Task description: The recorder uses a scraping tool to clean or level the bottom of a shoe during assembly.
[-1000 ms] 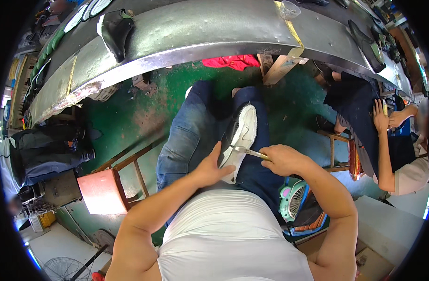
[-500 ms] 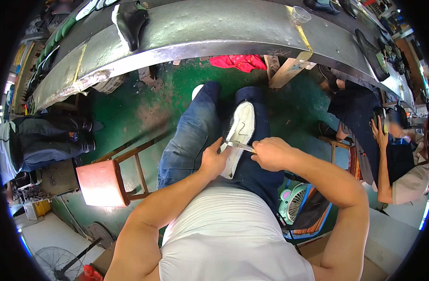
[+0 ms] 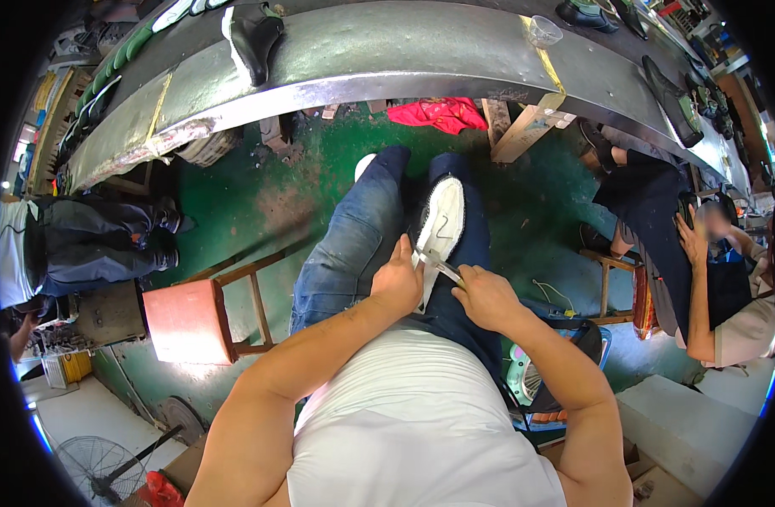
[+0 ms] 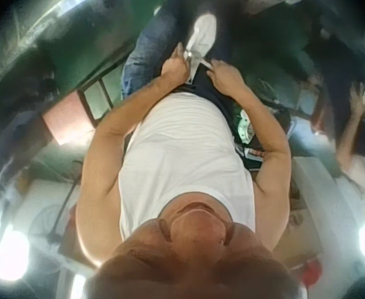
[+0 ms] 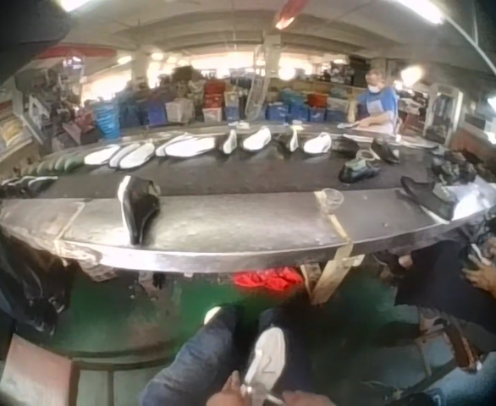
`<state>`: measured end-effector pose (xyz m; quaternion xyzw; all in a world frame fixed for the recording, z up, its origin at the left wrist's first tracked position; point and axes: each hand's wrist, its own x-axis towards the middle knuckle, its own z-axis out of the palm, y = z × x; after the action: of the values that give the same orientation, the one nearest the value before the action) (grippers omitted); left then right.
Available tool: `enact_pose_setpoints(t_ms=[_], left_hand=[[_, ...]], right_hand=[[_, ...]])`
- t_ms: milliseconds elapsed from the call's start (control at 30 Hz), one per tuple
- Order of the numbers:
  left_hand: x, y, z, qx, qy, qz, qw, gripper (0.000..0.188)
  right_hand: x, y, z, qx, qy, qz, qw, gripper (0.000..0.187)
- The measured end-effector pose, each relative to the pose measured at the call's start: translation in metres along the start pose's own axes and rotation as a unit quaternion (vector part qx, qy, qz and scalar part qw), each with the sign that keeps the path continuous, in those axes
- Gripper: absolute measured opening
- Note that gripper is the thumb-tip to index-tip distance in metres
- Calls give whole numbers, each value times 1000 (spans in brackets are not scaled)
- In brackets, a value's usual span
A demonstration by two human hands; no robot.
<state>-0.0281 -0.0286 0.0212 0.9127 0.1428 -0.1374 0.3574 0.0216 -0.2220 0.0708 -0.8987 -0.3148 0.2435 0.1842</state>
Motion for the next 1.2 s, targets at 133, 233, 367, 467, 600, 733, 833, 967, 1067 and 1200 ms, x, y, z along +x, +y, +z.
enact_pose_setpoints(t_ms=[133, 233, 367, 467, 600, 733, 833, 967, 1067, 1200], left_hand=[[0, 7, -6, 42, -30, -1, 999, 71], [-3, 18, -15, 56, -65, -7, 996, 74], [-2, -2, 0, 27, -72, 87, 993, 88], [14, -21, -9, -244, -191, 17, 951, 96], [23, -28, 2, -421, -198, -31, 885, 91], [25, -21, 7, -409, -151, -51, 899, 86], [28, -27, 14, -409, -123, -47, 903, 83], [29, -34, 27, -342, -65, 21, 937, 78], [24, -26, 15, -203, -18, 117, 972, 70], [11, 9, -22, -18, -139, 67, 988, 58]], right_hand=[[-5, -3, -4, 2, 11, -1, 1000, 26], [-16, -8, -16, -18, -51, 35, 998, 24], [-30, 10, 1, 6, -44, 90, 995, 23], [-28, 12, -1, 22, -45, 107, 993, 21], [-24, 24, -17, 75, -107, 57, 990, 23], [-20, 17, -16, 4, -12, 34, 999, 24], [-9, 16, -12, -176, 94, 7, 980, 22], [3, 20, -24, 173, -133, 121, 968, 18], [-4, 30, 1, 408, -183, 209, 870, 18], [-9, 38, -2, 471, -208, 221, 828, 18]])
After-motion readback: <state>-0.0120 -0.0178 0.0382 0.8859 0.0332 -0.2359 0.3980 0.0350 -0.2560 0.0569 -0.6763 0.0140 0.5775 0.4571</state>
